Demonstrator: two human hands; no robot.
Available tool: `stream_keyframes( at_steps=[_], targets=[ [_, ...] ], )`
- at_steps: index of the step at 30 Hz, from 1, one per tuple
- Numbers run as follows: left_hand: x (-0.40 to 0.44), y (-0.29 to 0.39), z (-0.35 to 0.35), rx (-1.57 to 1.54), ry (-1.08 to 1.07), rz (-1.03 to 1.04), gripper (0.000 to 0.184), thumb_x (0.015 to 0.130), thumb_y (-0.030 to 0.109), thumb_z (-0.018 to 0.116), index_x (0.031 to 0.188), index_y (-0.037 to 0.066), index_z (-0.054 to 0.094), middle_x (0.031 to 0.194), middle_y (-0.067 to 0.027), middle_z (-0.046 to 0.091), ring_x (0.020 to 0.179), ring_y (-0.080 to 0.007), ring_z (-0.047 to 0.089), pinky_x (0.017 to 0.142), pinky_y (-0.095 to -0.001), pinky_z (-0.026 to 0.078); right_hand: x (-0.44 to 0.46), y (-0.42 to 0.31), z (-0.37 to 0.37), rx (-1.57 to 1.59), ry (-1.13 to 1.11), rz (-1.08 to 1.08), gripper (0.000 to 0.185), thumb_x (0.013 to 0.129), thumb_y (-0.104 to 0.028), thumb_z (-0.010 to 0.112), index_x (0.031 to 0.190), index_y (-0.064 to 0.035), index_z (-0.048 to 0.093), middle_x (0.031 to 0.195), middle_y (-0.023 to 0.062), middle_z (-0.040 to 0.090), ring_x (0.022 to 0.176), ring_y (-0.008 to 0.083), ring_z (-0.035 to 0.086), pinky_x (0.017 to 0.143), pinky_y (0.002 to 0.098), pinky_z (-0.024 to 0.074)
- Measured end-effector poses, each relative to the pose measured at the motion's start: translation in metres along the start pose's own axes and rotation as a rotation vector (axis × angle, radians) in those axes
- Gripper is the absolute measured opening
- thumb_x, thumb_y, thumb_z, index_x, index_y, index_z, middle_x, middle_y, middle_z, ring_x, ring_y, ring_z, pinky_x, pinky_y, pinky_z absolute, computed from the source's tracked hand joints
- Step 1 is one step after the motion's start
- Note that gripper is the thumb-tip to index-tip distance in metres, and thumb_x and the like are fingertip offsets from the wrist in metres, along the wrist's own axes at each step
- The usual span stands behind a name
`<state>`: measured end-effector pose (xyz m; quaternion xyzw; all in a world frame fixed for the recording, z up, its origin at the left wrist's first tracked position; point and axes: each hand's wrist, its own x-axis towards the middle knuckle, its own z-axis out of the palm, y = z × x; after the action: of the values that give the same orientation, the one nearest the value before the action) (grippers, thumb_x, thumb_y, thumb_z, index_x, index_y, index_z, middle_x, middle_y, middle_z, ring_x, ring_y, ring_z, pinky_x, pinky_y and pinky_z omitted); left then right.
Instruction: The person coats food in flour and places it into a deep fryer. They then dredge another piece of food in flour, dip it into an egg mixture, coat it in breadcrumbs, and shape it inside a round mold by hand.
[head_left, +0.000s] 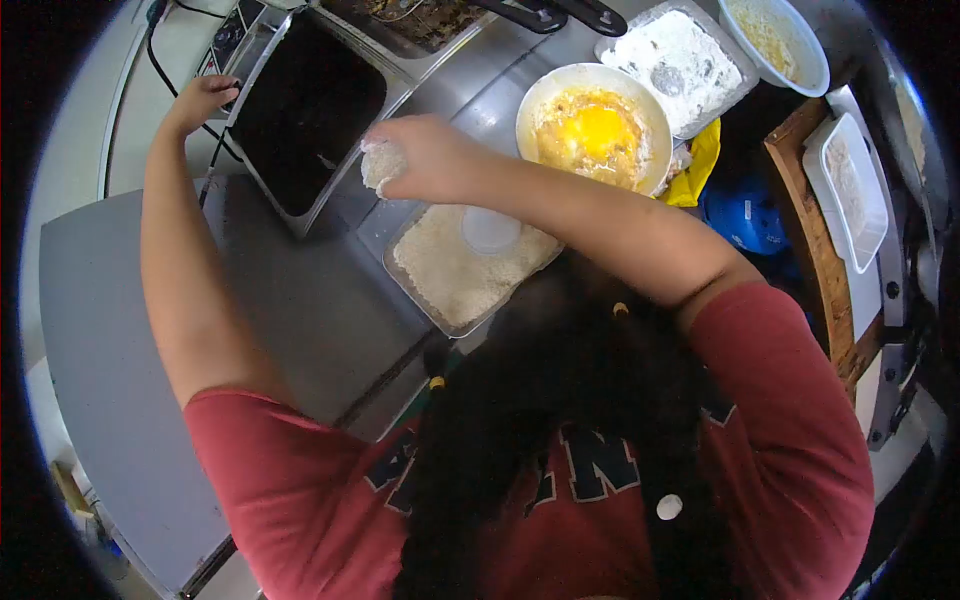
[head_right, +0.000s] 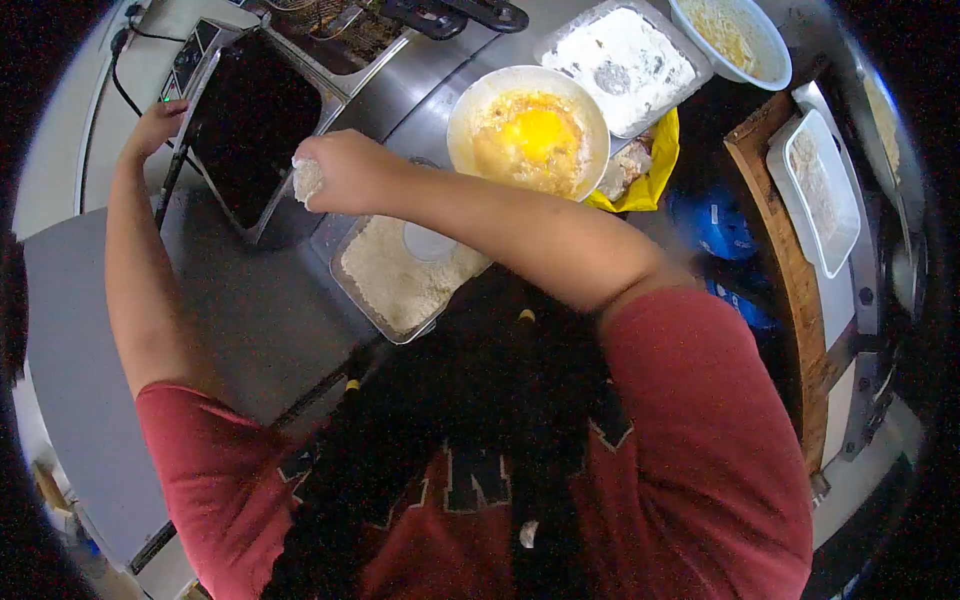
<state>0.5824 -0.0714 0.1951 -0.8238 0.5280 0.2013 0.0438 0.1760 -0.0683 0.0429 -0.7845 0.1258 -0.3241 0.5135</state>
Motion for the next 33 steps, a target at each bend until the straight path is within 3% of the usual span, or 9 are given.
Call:
stream_keyframes(
  at_steps=[7,13,19,20,23,27,29,30,33],
  targets=[
    [0.004,-0.005,-0.005,-0.011,-0.038,-0.008,0.038,0.087,0.021,0.071,0.119,0.0,0.067,0.101,-0.0078,0.07,0.089,-0.0155,0.063,0.083,-0.0315,0.05,0.014,0.003,-0.022,0.058,-0.038,0.098,0.056,0.062,-0.024,0.079,0.112,-0.0012,0.066,0.1,0.0224,0.069,0.093,0.0366,0.068,0.087,0.0404,0.0533],
    [0.015,-0.017,-0.002,0.082,0.042,0.106,0.038,0.081,0.025,0.075,0.113,0.004,0.071,0.098,-0.0107,0.073,0.087,-0.0215,0.068,0.082,-0.0346,0.052,0.088,0.009,-0.019,-0.23,-0.008,-0.013,0.051,0.062,-0.026,0.08,0.107,-0.0033,0.07,0.099,0.0199,0.07,0.099,0.0351,0.066,0.09,0.0415,0.052],
    [0.019,-0.032,0.001,0.108,0.089,0.133,0.031,0.084,0.019,0.072,0.11,0.001,0.07,0.097,-0.0098,0.072,0.089,-0.0203,0.065,0.084,-0.0339,0.049,0.151,0.016,0.033,-0.569,-0.222,-0.08,0.029,0.071,-0.02,0.071,0.094,-0.0022,0.071,0.099,0.0203,0.069,0.098,0.0365,0.065,0.088,0.0429,0.053],
    [0.019,-0.03,0.001,0.098,0.097,0.123,0.031,0.083,0.019,0.072,0.109,0.002,0.07,0.096,-0.0094,0.072,0.088,-0.0201,0.066,0.084,-0.0344,0.049,0.159,0.009,0.038,-0.694,-0.413,0.016,0.025,0.075,-0.014,0.067,0.096,-0.0028,0.072,0.105,0.0208,0.069,0.101,0.0356,0.065,0.087,0.0437,0.0539],
    [0.011,-0.012,-0.003,0.16,0.015,0.095,0.034,0.08,0.021,0.074,0.109,0.004,0.071,0.097,-0.0099,0.073,0.09,-0.0202,0.066,0.084,-0.0348,0.05,0.181,0.056,0.083,-0.77,-0.51,0.068,0.026,0.078,-0.012,0.066,0.102,-0.0041,0.072,0.113,0.0191,0.068,0.106,0.0343,0.066,0.087,0.0439,0.055],
    [0.017,-0.019,0.0,0.142,-0.038,0.107,0.035,0.078,0.022,0.075,0.109,0.006,0.071,0.099,-0.011,0.073,0.093,-0.0233,0.067,0.086,-0.0363,0.05,0.186,0.033,0.091,-0.852,-0.683,0.117,0.028,0.08,-0.01,0.067,0.108,-0.005,0.071,0.12,0.0147,0.067,0.11,0.0325,0.065,0.09,0.0428,0.0543],
    [-0.002,0.004,0.007,0.161,0.04,-0.089,0.033,0.075,0.026,0.077,0.105,0.012,0.074,0.096,-0.0117,0.073,0.085,-0.0285,0.069,0.076,-0.0417,0.053,0.181,0.031,0.088,-0.858,-0.619,0.043,0.026,0.08,-0.013,0.07,0.104,-0.0045,0.072,0.116,0.0146,0.068,0.107,0.0326,0.066,0.09,0.0424,0.0544],
    [0.0,0.0,0.009,0.116,0.073,-0.117,0.034,0.073,0.023,0.079,0.105,0.011,0.074,0.093,-0.0092,0.074,0.081,-0.0246,0.069,0.074,-0.0389,0.054,0.18,0.03,0.086,-0.858,-0.577,-0.019,0.025,0.08,-0.015,0.07,0.102,-0.004,0.072,0.115,0.0151,0.069,0.106,0.033,0.066,0.089,0.0431,0.0545],
    [0.006,-0.011,0.011,0.19,0.126,0.007,0.035,0.073,0.023,0.08,0.105,0.01,0.074,0.093,-0.0092,0.074,0.08,-0.0227,0.068,0.072,-0.0377,0.054,0.17,0.013,0.064,-0.824,-0.537,-0.018,0.025,0.081,-0.018,0.07,0.101,-0.0034,0.071,0.112,0.0168,0.069,0.105,0.0341,0.066,0.088,0.0443,0.054]
  ],
)
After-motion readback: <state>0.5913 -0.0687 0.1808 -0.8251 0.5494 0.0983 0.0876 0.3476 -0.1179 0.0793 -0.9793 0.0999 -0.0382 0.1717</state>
